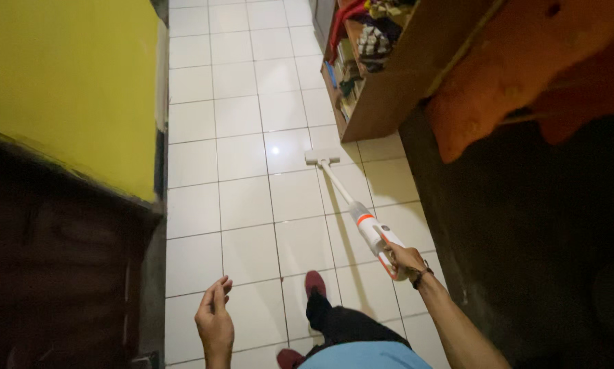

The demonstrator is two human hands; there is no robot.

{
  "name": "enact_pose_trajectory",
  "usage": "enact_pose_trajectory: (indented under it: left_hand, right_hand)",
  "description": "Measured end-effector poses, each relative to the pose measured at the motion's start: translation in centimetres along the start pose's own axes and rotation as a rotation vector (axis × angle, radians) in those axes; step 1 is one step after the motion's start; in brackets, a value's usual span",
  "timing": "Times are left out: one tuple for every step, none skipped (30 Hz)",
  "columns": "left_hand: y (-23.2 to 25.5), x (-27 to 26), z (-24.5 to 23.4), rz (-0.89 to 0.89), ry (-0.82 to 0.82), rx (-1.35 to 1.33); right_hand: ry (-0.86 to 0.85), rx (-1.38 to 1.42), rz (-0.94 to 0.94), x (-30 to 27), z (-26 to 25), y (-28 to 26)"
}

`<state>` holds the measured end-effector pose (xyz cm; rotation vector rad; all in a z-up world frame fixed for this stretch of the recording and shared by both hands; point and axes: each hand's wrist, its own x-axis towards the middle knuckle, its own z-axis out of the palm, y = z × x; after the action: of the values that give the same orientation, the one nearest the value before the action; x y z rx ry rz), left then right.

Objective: The person cleans the tiled floor by pushing a mop back and forth across the tiles while walking along the hallway.

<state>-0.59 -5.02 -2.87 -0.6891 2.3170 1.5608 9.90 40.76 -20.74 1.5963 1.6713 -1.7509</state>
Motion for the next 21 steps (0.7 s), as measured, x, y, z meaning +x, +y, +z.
enact_pose_trajectory:
  left_hand:
    - [0.3,0.4,0.5,0.050,-0.018,-0.029]
    - [0.5,0.7,0.9,0.100,-0.031,-0.057]
    - [0.6,1.0,1.4,0.098,-0.018,-0.061]
    - [0.6,1.1,1.9,0.121,-0.019,-0.091]
    - [0.5,1.4,2.3,0.144,-0.019,-0.122]
    - [0.2,1.5,2.5,0.138,-0.008,-0.121]
    - [-0.3,1.5,2.7,0.088,0.003,-0.109]
    - [-0.8,1.5,2.7,0.037,0.013,-0.097]
    - [-1.3,1.6,2.6,0.031,0.022,-0.098]
    - [-1.9,1.5,2.6,0.053,0.023,-0.136]
    - [-2.4,1.6,2.7,0.075,0.025,-0.174]
    - [-2.6,1.4,2.6,0.068,0.025,-0.179]
    - [-2.8,1.0,2.2,0.007,0.031,-0.124]
    - [-2.9,0.8,1.6,-0.052,0.043,-0.062]
    - [-2.8,0.7,1.3,-0.056,0.051,-0.060]
    - [-2.7,0.3,0.9,-0.032,0.060,-0.081]
    - [-2.5,-0.2,0.3,-0.007,0.070,-0.102]
    - [-2.4,-0.5,-0.3,-0.006,0.079,-0.105]
    - [-2.4,-1.0,-1.1,-0.013,0.087,-0.117]
    - [-2.3,-1.3,-1.7,-0.016,0.090,-0.128]
    - [-2.3,-1.7,-2.3,-0.010,0.093,-0.132]
  right_hand:
    - [-0.008,0.074,0.022,1.6,0.7,-1.3]
    - [-0.018,0.066,0.018,3.0,1.4,-2.6]
    - [-0.026,0.025,0.001,4.3,2.0,-4.2]
    - [-0.035,-0.016,-0.015,5.3,2.6,-5.5]
    - [-0.046,-0.024,-0.017,6.3,3.1,-6.9]
    - [-0.061,0.002,-0.021,7.1,3.4,-8.3]
    - [-0.077,0.027,-0.025,7.9,3.9,-9.4]
    - [-0.085,0.019,-0.022,8.9,4.7,-10.5]
    - [-0.092,0.104,-0.033,10.0,5.7,-11.8]
    - [-0.094,0.189,-0.044,11.0,6.0,-12.6]
    - [-0.096,0.181,-0.043,11.7,6.7,-13.1]
    - [-0.093,0.160,-0.066,12.3,7.6,-13.6]
    - [-0.090,0.139,-0.090,12.6,8.0,-13.8]
    - [-0.096,0.135,-0.086,12.8,8.6,-13.8]
    - [-0.116,0.092,-0.131,12.7,9.3,-14.1]
    - [-0.139,0.050,-0.174,12.3,10.1,-13.9]
    - [-0.150,0.046,-0.170,11.7,10.5,-13.2]
    - [-0.173,0.093,-0.135,11.0,10.6,-12.9]
    - [-0.196,0.139,-0.100,10.1,10.8,-12.5]
    - [-0.200,0.141,-0.107,9.0,11.0,-12.0]
    - [-0.163,0.107,-0.102,7.5,11.1,-11.4]
